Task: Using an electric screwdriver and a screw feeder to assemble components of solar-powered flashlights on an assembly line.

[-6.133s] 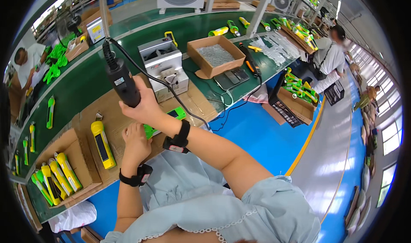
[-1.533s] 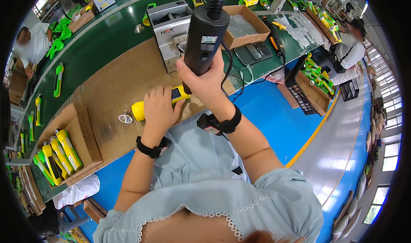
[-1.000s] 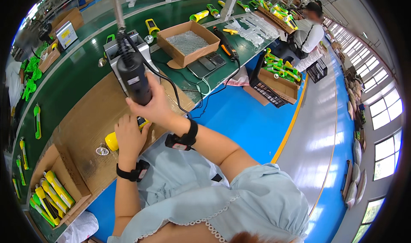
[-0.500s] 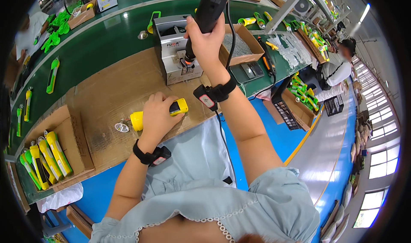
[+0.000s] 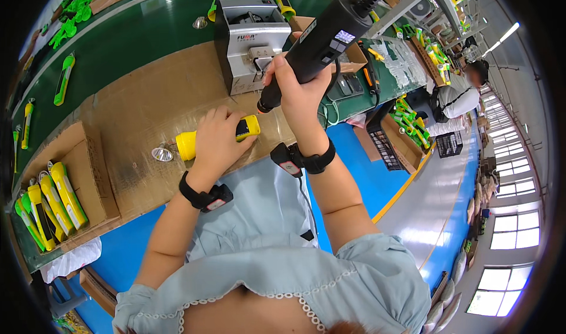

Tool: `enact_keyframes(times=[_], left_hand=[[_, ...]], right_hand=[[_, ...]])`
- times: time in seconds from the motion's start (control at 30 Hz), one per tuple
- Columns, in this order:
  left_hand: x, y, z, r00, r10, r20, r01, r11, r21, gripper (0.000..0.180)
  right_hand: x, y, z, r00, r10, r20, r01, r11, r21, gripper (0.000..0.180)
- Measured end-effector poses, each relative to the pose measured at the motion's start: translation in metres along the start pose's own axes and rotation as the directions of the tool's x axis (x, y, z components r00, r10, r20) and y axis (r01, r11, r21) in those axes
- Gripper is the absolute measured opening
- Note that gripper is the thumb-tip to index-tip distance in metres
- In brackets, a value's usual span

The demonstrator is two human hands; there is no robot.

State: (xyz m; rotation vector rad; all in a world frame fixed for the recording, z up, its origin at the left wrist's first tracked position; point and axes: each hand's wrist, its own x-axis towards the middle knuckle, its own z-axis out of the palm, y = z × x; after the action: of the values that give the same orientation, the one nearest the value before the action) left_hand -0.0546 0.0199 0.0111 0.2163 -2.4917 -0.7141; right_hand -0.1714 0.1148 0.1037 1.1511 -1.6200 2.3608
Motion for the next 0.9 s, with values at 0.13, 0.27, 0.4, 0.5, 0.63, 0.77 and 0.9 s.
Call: enact_keyframes(times=[0.13, 0.27, 0.4, 0.5, 0.63, 0.77, 0.9], left_hand=[[-0.001, -0.001, 0.0, 1.0, 0.003, -0.008, -0.003, 1.0, -0.005, 0.039], [-0.002, 0.0, 0.0, 1.0, 0.008, -0.016, -0.008, 1.0, -0.01, 0.038], [-0.001, 0.002, -0.002, 1.0, -0.011, 0.02, 0.012, 1.0, -0.012, 0.039], [-0.003, 0.0, 0.0, 0.999, -0.012, 0.037, 0.012, 1.0, -0.019, 0.043], [-0.004, 0.001, -0.001, 0.999, -0.023, 0.023, 0.023, 1.0, -0.01, 0.041], [-0.006, 0.001, 0.0, 1.0, -0.006, -0.003, 0.006, 1.0, -0.018, 0.041], [-0.005, 0.002, 0.0, 1.0, -0.013, -0.018, 0.013, 1.0, -0.026, 0.04]], right_hand=[[-0.005, 0.003, 0.0, 1.0, -0.008, 0.012, 0.008, 1.0, 0.002, 0.047], [-0.004, 0.007, 0.002, 0.999, 0.005, 0.042, -0.004, 1.0, -0.015, 0.045], [-0.006, 0.011, 0.002, 0.998, 0.007, 0.061, -0.006, 1.0, -0.013, 0.044], [-0.005, 0.01, 0.006, 0.998, 0.022, 0.053, -0.021, 1.0, -0.023, 0.043], [-0.005, 0.005, 0.004, 0.998, 0.037, 0.042, -0.036, 0.999, -0.031, 0.044], [-0.006, 0.003, 0.005, 0.997, 0.059, 0.054, -0.058, 0.998, -0.025, 0.044], [-0.009, 0.016, 0.009, 0.994, 0.071, 0.078, -0.069, 0.997, -0.032, 0.042]])
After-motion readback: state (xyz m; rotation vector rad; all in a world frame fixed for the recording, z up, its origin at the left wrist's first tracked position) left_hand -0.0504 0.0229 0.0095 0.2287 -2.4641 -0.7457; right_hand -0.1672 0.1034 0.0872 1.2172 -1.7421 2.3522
